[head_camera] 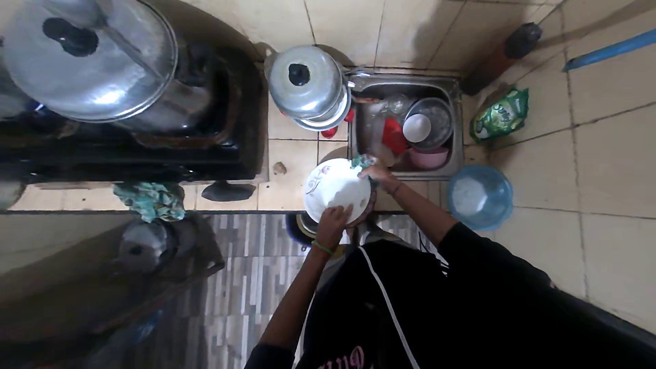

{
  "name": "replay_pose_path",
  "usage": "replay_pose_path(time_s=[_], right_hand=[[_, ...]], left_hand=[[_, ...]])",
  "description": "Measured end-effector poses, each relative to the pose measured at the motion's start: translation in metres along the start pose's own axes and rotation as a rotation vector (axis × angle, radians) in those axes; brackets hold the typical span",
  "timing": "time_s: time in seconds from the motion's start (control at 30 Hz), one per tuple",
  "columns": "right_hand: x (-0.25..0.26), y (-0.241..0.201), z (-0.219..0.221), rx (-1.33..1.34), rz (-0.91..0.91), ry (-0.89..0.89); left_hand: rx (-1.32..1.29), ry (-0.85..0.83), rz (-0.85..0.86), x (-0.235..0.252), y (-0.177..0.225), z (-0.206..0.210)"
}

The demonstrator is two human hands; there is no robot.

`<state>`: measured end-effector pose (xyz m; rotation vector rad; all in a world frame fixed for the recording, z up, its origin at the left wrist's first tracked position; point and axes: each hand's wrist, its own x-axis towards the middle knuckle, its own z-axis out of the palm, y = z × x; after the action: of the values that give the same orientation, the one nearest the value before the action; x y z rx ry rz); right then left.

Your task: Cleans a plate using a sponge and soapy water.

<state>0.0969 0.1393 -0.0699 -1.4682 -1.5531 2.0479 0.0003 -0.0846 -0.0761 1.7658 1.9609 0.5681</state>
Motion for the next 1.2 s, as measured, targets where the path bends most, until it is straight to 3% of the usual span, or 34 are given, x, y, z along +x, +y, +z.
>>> replay_pose_path(time_s=[0.27,0.43,0.57,0.73,0.8,0.93,1.1,1.2], right_hand=[[0.012,0.021,-0.005,-0.118,-0.203,-0.028],[0.013,0.012,-0.012,-0.161,-0.117,-0.045],[0.014,-0.001,-0.042,-0.159,-0.063,0.054],[0.045,-0.009,-0.121,-0.633,-0.101,0.212],[0.06,-0.011,-0.152,-0.932,-0.062,0.178],[0.094,-0.003,-0.193,-1.325,0.077,0.082],[0.117,0.002,-0.205,-1.395,-0.045,0.071],[0.127,-0.007,-0.187,-1.232,-0.253,0.224]], left_hand=[[0.025,-0.065,-0.063,0.0,-0.01,0.016],[0.034,-0.06,-0.086,-0.002,-0.012,0.025],[0.046,-0.067,-0.105,-0.003,-0.014,0.031],[0.042,-0.008,-0.125,-0.003,-0.017,0.036],[0.069,0.045,-0.112,-0.002,-0.019,0.04],[0.076,-0.044,-0.167,0.001,-0.014,0.033],[-0.072,-0.044,-0.172,-0.005,-0.016,0.023],[-0.055,0.032,-0.188,-0.011,-0.015,0.017]])
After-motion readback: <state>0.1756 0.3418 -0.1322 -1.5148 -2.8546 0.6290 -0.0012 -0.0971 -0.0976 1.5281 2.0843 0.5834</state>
